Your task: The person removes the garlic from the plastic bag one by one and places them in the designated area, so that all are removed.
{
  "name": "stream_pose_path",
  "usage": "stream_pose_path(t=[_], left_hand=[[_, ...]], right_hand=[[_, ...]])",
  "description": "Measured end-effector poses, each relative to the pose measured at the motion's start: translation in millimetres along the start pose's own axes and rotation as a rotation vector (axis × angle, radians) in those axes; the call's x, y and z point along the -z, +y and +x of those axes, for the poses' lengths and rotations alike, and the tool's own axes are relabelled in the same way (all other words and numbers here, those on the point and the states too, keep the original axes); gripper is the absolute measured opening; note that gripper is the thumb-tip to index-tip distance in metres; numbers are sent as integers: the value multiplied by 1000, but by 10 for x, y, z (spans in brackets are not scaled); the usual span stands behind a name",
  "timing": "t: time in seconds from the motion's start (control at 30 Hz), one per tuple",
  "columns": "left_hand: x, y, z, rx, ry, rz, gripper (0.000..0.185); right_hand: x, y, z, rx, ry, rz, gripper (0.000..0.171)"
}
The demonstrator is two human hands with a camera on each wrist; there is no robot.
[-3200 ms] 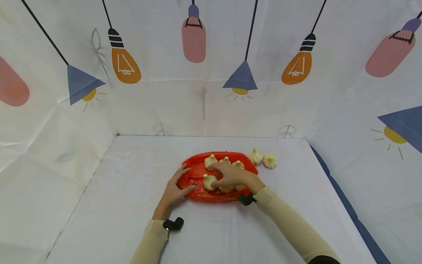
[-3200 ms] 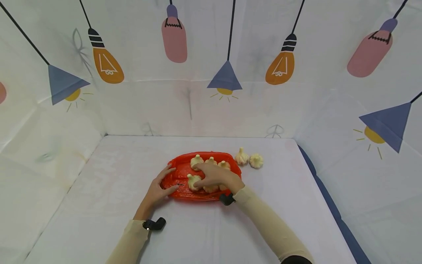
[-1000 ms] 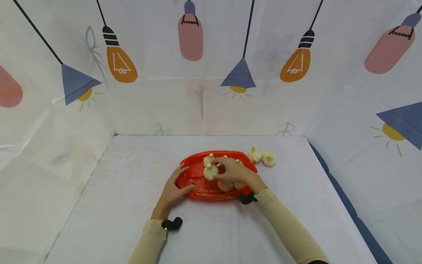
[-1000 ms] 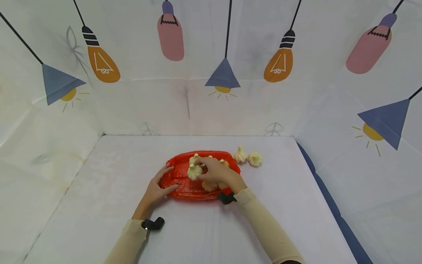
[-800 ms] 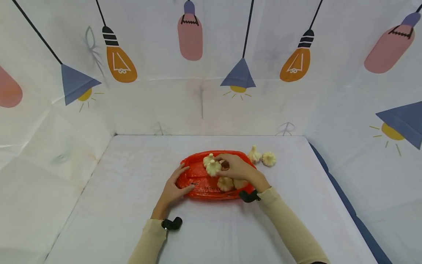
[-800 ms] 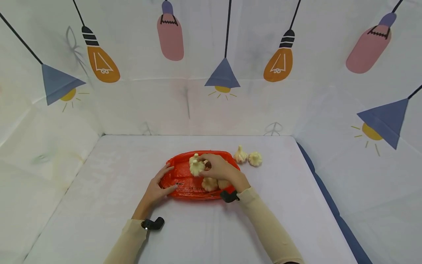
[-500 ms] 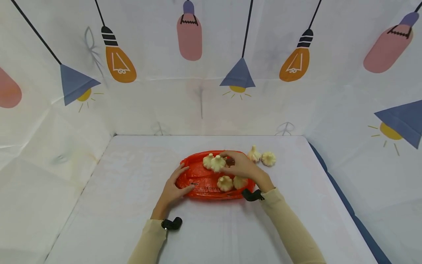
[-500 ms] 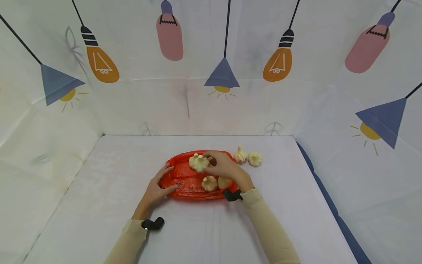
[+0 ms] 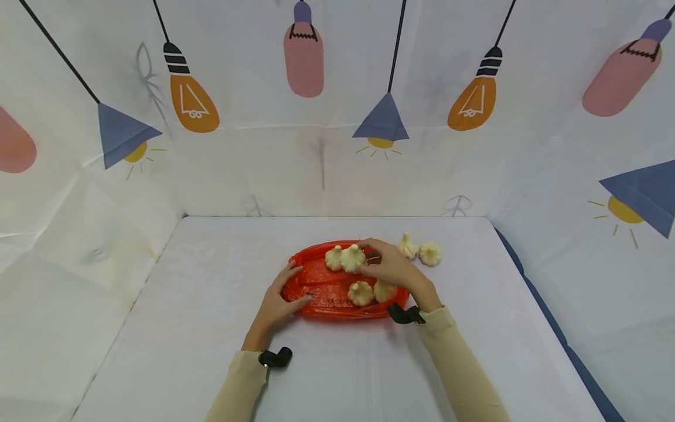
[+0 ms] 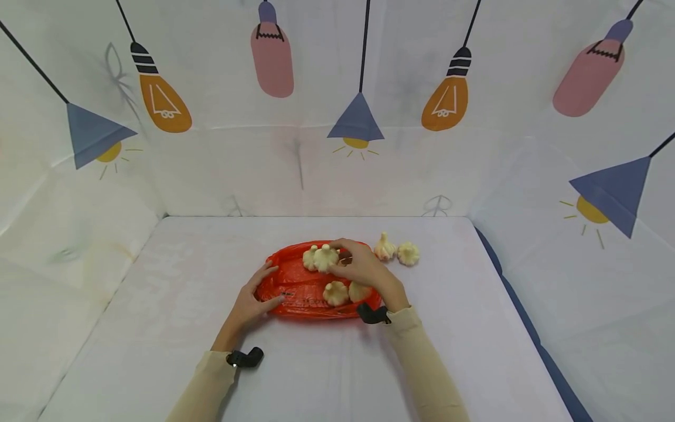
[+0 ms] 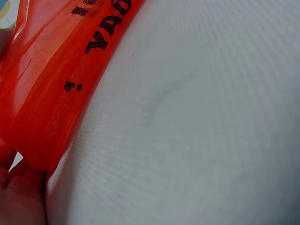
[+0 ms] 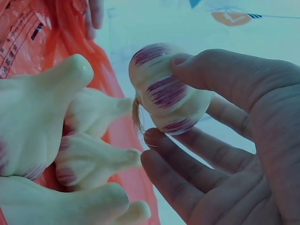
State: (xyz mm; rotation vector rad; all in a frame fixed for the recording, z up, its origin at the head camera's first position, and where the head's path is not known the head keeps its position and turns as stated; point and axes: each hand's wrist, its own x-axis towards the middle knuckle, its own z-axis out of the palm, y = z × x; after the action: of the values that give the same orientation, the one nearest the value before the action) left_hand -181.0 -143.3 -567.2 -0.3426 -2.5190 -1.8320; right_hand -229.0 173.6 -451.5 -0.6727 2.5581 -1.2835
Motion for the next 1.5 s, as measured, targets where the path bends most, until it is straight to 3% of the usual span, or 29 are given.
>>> stream_pose_path(t=[0.37,0.83,1.3,1.5], left_hand=[[-15,-13,-3,9,14,-16,75],[-4,-9,0,1,18,-8,74],[-3,-8,0,-17,22,21,74],[-22,12,-4,-12,30,27,72]], right_hand=[[92,43,-86,-39,64,64,55],[346,128,-216,-80,206,129,56],[572,379,-353,-95,270,179,56],[701,437,-445,-132,309,152,58]])
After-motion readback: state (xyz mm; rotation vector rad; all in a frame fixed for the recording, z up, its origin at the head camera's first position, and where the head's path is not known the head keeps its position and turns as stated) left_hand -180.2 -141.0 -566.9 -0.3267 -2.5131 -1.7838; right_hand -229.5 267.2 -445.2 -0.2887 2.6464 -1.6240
